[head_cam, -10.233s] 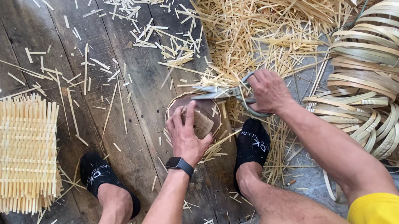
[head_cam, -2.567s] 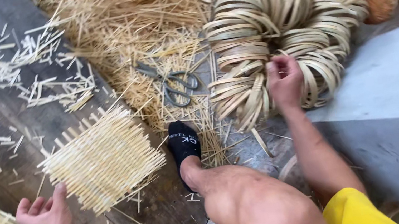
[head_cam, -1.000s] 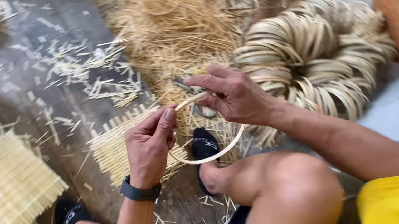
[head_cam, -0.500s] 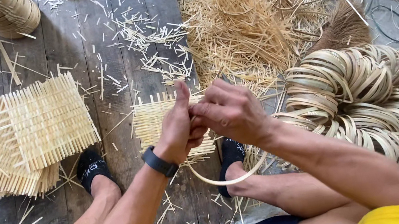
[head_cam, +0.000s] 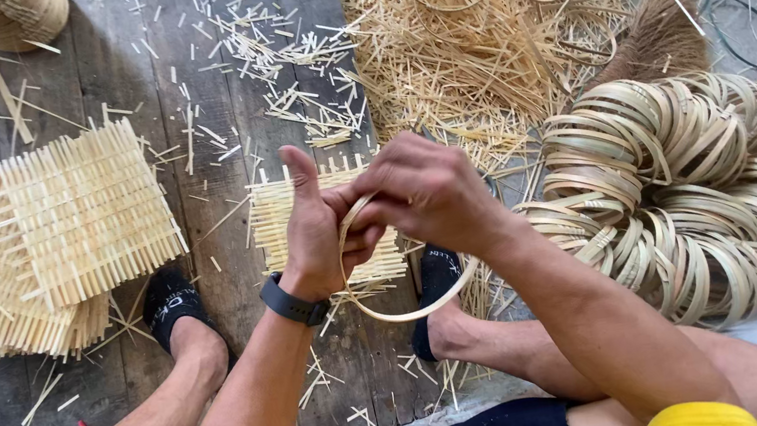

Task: The person weaves bamboo strips into circular basket bases using a wooden template and shears. They repeatedly place woven mats over the template, trim excess strips, and stack the finished pieces.

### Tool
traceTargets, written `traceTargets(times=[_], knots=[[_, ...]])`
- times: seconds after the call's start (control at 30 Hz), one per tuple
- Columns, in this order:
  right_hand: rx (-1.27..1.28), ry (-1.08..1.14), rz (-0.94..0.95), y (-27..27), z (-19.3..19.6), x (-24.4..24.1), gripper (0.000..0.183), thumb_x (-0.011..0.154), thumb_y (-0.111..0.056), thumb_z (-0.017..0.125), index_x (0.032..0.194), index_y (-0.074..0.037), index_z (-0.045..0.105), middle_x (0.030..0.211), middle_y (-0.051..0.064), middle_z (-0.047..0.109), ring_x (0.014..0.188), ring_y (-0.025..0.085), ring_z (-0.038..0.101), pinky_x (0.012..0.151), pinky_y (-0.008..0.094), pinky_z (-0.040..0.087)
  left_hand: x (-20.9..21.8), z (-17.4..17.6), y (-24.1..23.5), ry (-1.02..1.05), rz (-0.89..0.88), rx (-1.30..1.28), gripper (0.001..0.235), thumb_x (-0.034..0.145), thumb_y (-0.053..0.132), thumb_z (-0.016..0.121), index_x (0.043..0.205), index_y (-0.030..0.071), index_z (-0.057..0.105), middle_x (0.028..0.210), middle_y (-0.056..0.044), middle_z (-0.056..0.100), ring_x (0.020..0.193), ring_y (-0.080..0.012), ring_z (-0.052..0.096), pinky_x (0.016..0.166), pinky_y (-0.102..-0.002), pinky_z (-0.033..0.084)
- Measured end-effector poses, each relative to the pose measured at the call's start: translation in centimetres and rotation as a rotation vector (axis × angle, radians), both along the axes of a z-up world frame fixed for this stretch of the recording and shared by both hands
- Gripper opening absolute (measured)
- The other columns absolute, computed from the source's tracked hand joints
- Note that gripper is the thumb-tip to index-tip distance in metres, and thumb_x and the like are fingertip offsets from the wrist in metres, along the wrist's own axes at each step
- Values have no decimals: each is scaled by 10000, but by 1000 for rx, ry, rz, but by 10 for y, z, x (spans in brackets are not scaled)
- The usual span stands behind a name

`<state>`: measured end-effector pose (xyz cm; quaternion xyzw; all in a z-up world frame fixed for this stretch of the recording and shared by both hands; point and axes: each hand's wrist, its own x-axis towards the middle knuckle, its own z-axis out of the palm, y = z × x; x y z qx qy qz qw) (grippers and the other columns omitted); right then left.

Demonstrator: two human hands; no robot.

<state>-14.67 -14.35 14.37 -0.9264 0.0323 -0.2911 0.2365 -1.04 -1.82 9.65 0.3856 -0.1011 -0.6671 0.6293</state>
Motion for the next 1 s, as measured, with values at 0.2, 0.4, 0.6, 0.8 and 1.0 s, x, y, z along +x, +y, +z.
traceTargets(times=[0.2, 0.4, 0.6, 0.8, 1.0], knots=[[703, 382, -314, -14, -4, -19, 461, 901, -308, 764, 1287, -68, 684, 851, 30, 686, 676, 103, 601, 559, 240, 516, 26, 1, 11, -5, 275, -89, 1178, 756, 939, 258, 1198, -51, 720, 593, 22, 480, 449, -58, 346, 386, -220, 247], [588, 193, -187, 2, -24, -20, 896, 785, -336, 818, 1463, 34, 366, 1047, 52, 571, 819, 139, 626, 600, 248, 595, 35, -17, 12, 19, 319, -129, 1092, 839, 909, 358, 1119, -80, 725, 548, 59, 401, 423, -49, 308, 389, -226, 240], [1526, 9, -121, 1, -44, -20, 534, 1008, -367, 551, 1376, 20, 523, 919, 65, 658, 781, 178, 645, 646, 313, 576, 37, -33, 12, -40, 392, -143, 812, 963, 710, 494, 1064, -60, 729, 557, 80, 387, 439, -29, 316, 387, -212, 251], [1821, -129, -8, -9, -69, -31, 418, 1061, -335, 549, 1216, 37, 660, 733, 24, 554, 681, 150, 567, 625, 334, 523, 43, -30, 14, -42, 471, -164, 344, 1010, 326, 647, 989, -15, 692, 583, 26, 518, 484, -78, 443, 466, -237, 400], [1815, -72, -20, -20, -73, -38, 409, 1030, -375, 604, 1041, 14, 731, 632, -20, 478, 572, 102, 455, 517, 252, 390, 48, -28, 11, -122, 242, 96, 298, 976, 305, 657, 935, 19, 725, 587, 37, 531, 455, -51, 388, 413, -203, 330]])
